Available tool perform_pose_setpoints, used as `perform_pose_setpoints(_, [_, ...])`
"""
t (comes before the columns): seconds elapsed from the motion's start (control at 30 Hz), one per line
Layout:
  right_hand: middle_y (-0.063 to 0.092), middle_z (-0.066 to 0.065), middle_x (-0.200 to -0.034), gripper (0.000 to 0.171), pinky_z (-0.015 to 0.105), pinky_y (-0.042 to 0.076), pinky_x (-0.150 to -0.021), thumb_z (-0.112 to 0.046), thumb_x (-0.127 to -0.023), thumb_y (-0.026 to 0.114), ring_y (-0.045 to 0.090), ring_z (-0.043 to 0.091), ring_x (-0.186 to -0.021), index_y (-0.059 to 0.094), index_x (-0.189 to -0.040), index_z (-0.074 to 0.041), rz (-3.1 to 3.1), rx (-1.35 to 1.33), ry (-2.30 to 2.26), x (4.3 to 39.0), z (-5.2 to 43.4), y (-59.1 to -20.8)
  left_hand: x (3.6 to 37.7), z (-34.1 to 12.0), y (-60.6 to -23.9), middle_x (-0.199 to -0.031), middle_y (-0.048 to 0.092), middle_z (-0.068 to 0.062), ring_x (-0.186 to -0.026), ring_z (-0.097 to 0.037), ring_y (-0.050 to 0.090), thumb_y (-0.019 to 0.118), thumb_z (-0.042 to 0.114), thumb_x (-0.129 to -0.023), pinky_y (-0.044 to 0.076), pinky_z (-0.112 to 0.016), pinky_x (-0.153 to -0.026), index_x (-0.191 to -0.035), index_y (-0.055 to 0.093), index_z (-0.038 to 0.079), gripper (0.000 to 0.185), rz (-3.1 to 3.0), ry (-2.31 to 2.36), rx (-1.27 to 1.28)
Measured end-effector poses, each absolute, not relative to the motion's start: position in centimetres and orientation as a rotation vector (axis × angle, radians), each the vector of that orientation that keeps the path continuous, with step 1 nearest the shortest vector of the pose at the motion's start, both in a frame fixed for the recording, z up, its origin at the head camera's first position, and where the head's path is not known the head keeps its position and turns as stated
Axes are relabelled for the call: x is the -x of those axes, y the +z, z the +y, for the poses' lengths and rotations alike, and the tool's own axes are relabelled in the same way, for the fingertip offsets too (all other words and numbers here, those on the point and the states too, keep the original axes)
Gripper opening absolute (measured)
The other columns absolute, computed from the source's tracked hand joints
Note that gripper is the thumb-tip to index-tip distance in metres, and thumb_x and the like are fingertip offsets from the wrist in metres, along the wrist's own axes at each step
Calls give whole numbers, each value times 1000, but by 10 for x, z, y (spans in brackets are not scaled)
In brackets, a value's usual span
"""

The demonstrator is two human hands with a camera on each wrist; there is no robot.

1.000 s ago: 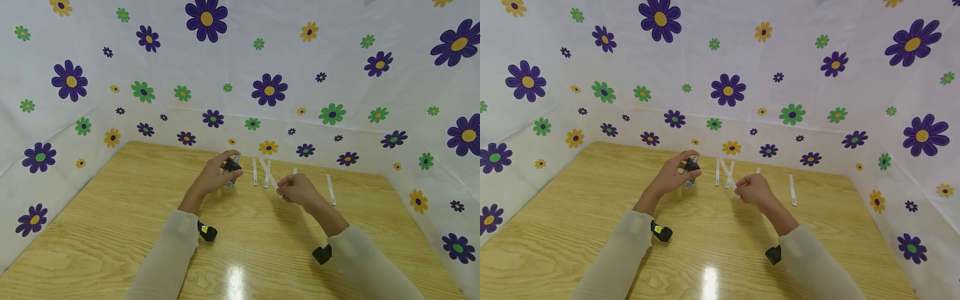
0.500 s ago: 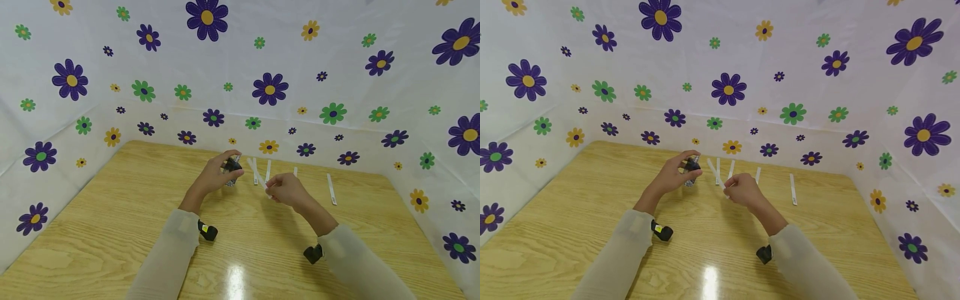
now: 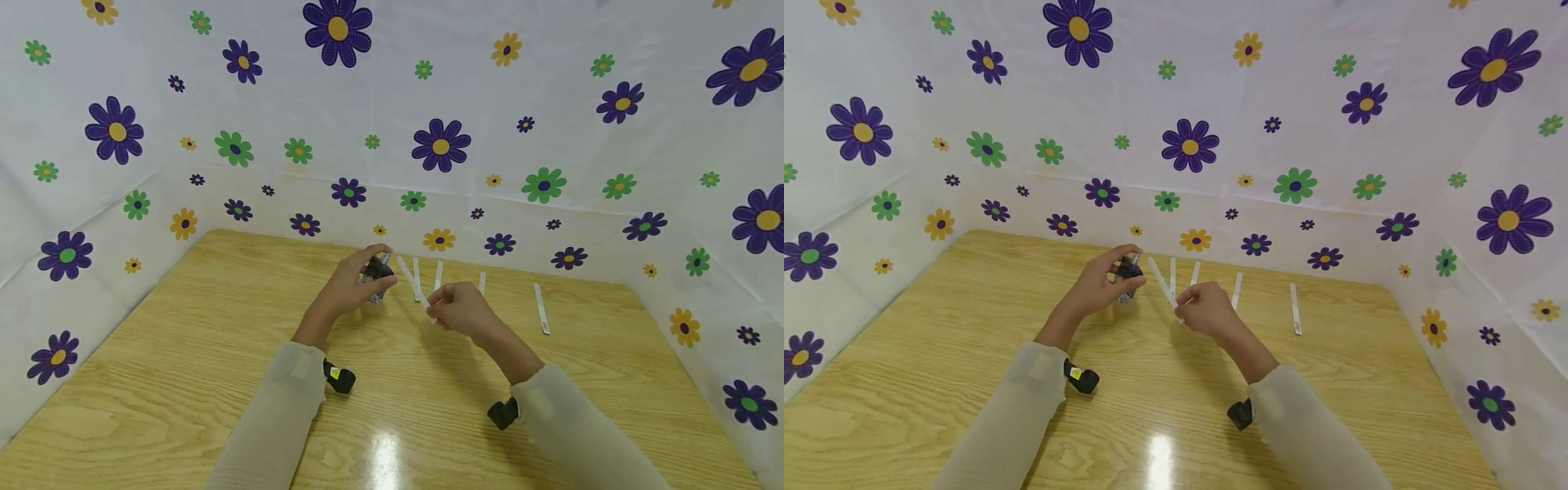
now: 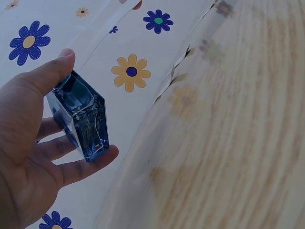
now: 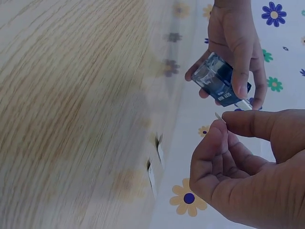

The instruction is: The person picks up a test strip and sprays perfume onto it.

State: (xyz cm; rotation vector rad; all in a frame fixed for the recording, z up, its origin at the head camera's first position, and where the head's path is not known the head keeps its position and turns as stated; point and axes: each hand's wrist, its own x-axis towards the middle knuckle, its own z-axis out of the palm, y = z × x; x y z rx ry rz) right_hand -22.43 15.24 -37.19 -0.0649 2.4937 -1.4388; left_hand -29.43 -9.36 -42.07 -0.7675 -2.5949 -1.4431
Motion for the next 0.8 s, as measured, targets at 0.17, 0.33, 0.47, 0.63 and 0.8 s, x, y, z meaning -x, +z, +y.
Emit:
perform_pose_setpoints(0.17, [67,13,-90,15,41,59,-80,-6,-99,65,66,28,-84,67,-110,4,2492,74,-1438,224,150,-371,295,-93,-422,-153,49,-5,-139,-32,47,69,50,-96,40,-58,-110,-146,49,34,56,-2598,-1428,783])
perform_pose_setpoints(0.33, [66,13,-91,16,40,58,-79,-7,-99,65,65,27,-83,67,-110,4,2497,89,-1431,224,148,-370,295,-93,-422,-153,49,-4,-140,-31,46,69,49,-97,40,-57,-111,-145,50,34,55,-2585,-1431,794])
perform_pose_setpoints(0.47, [66,13,-92,16,40,58,-80,-7,-99,65,65,27,-83,66,-110,4,2487,93,-1440,224,147,-370,296,-93,-423,-151,51,-4,-137,-30,49,69,48,-97,42,-56,-109,-145,50,31,54,-2568,-1444,803])
perform_pose_setpoints(0.63, [66,13,-91,16,41,58,-80,-7,-100,64,65,27,-83,66,-111,4,2482,95,-1446,224,147,-370,296,-93,-424,-149,52,-6,-132,-32,52,69,46,-97,44,-57,-107,-147,50,27,56,-2564,-1466,782])
perform_pose_setpoints(0.8, [67,12,-91,16,42,59,-81,-6,-100,64,66,29,-85,66,-111,4,2486,97,-1446,223,147,-369,294,-93,-424,-150,51,-7,-134,-32,51,69,46,-98,43,-56,-108,-148,49,28,57,-2591,-1453,756])
